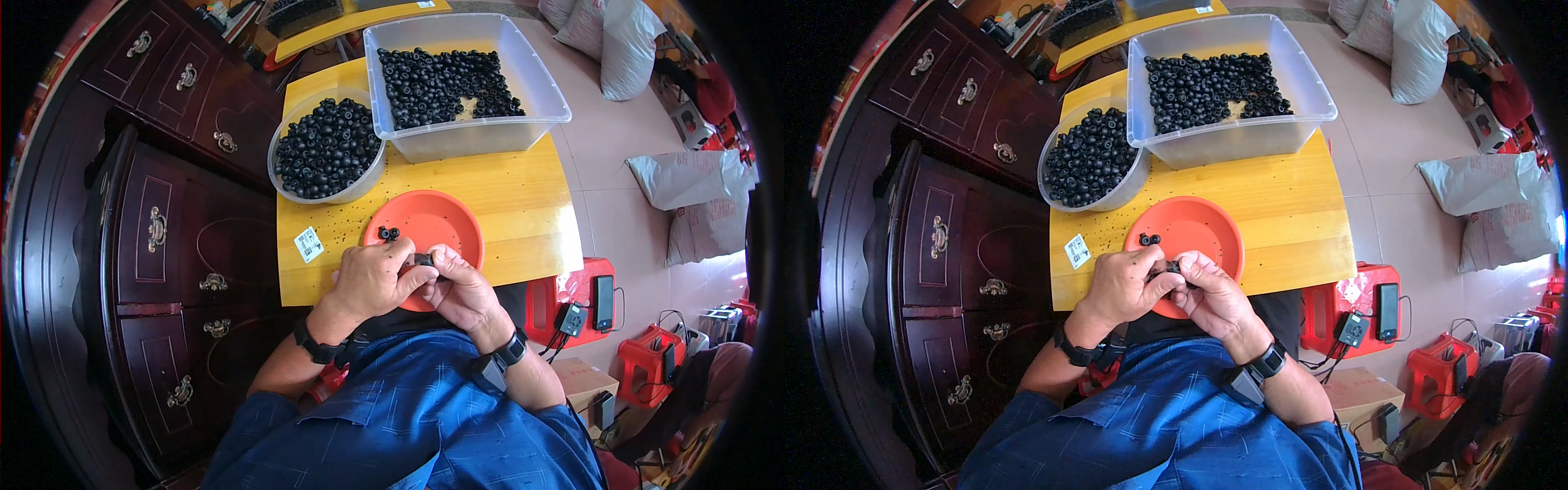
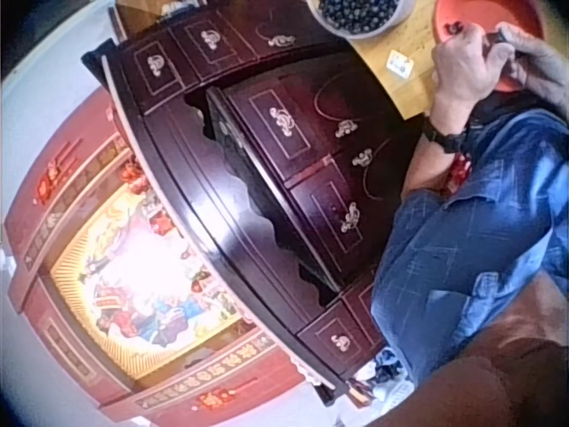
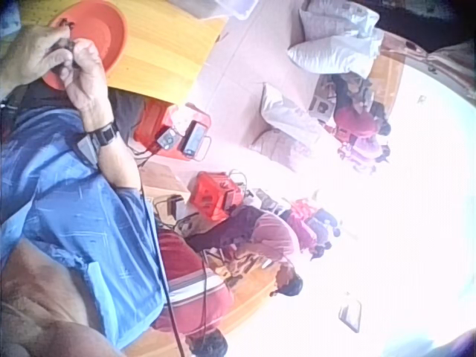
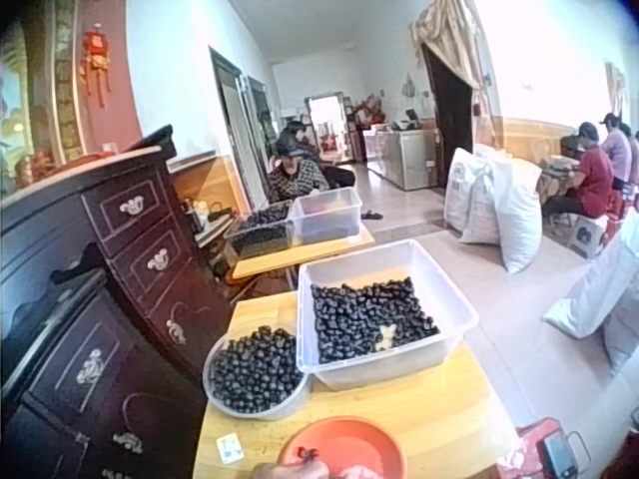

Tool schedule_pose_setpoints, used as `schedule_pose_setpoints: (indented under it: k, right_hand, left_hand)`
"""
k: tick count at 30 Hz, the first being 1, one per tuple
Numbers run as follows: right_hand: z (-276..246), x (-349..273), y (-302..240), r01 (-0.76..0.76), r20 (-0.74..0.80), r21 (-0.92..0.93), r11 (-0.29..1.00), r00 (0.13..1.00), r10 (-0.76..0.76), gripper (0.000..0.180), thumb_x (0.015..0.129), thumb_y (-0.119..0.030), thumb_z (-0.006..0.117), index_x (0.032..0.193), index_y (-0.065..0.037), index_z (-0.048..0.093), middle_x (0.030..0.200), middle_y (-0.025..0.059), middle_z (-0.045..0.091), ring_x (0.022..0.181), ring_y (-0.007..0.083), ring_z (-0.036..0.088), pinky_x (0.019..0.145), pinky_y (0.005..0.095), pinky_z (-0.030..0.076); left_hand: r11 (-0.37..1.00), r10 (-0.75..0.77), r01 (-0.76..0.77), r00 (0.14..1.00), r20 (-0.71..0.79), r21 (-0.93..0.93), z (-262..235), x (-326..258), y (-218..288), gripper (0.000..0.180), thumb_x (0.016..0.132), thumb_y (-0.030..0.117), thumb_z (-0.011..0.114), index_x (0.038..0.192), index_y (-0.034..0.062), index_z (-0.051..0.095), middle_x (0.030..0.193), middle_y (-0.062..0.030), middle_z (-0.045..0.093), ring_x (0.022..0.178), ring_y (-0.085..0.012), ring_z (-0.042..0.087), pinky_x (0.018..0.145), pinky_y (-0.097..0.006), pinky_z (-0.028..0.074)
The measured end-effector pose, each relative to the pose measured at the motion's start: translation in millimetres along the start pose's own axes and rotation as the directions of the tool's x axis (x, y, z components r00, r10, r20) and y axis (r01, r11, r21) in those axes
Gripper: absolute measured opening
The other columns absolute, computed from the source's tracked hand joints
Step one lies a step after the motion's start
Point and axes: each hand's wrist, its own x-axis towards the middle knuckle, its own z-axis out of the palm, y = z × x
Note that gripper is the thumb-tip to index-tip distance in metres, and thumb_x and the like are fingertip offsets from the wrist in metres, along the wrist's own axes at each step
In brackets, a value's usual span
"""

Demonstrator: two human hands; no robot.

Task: Inspecting and sorting small black circular components (possibly rubber gaskets or O-rings) at a table.

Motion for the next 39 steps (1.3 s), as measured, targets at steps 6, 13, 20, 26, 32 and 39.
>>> schedule_pose_setpoints:
  k: [6,13,20,26,32,39]
  right_hand:
    - [4.8,-0.6,-1.4,0.005,0.018,0.012,1.000,1.000,-0.005,0.015,0.100,-0.020,0.061,0.100,-0.005,0.062,0.090,0.0040,0.064,0.077,0.0119,0.064,0.070,0.0248,0.057]
    - [4.2,2.2,2.0,-0.031,0.041,0.043,0.999,0.999,0.029,0.014,0.101,-0.021,0.061,0.104,-0.007,0.061,0.094,0.0012,0.065,0.079,0.0102,0.063,0.073,0.0255,0.056]
    - [-6.2,1.6,0.4,-0.140,-0.032,0.086,0.986,0.989,0.143,0.018,0.100,-0.019,0.061,0.113,-0.008,0.063,0.104,0.0044,0.069,0.097,0.0175,0.068,0.084,0.0300,0.056]
    - [9.3,-0.4,-5.9,-0.092,-0.160,0.036,0.995,0.982,0.096,0.027,0.100,-0.022,0.060,0.120,-0.004,0.061,0.128,0.0167,0.062,0.113,0.0262,0.063,0.096,0.0373,0.054]
    - [14.7,3.6,-8.8,-0.074,-0.121,0.005,0.997,0.990,0.074,0.036,0.104,-0.031,0.052,0.127,-0.004,0.058,0.130,0.0145,0.061,0.120,0.0259,0.059,0.102,0.0394,0.048]
    - [15.5,3.7,-5.1,-0.046,-0.043,0.001,0.999,0.998,0.046,0.043,0.107,-0.032,0.043,0.133,0.000,0.052,0.136,0.0178,0.057,0.128,0.0294,0.053,0.110,0.0450,0.043]
  left_hand:
    - [0.999,0.036,-0.035,0.999,-0.015,0.034,2.3,-2.1,0.0,0.044,0.091,0.050,0.067,0.078,0.0086,0.056,0.062,-0.0103,0.063,0.057,-0.0311,0.066,0.051,-0.042,0.050]
    - [0.960,-0.074,0.045,0.993,-0.093,-0.277,-6.8,-2.6,13.2,0.022,0.087,0.025,0.075,0.095,0.0081,0.065,0.067,-0.0054,0.066,0.057,-0.0201,0.065,0.052,-0.033,0.050]
    - [0.975,-0.098,0.064,0.984,-0.149,-0.213,-21.8,4.0,0.1,0.016,0.084,0.010,0.076,0.097,0.0067,0.066,0.061,-0.0006,0.058,0.050,-0.0072,0.052,0.048,-0.026,0.040]
    - [0.940,-0.095,0.234,0.880,-0.465,0.250,-72.9,30.4,-45.5,0.024,0.085,0.024,0.075,0.103,0.0109,0.065,0.070,-0.0071,0.069,0.059,-0.0236,0.068,0.054,-0.037,0.053]
    - [0.992,-0.108,0.119,0.969,-0.223,0.039,-42.7,11.9,-21.5,0.027,0.081,0.017,0.080,0.105,0.0103,0.068,0.069,-0.0080,0.066,0.056,-0.0184,0.063,0.054,-0.032,0.050]
    - [0.998,-0.034,0.037,0.998,0.050,-0.053,9.7,-5.6,17.8,0.023,0.085,0.026,0.073,0.101,0.0104,0.066,0.073,-0.0067,0.069,0.068,-0.0264,0.070,0.060,-0.041,0.054]
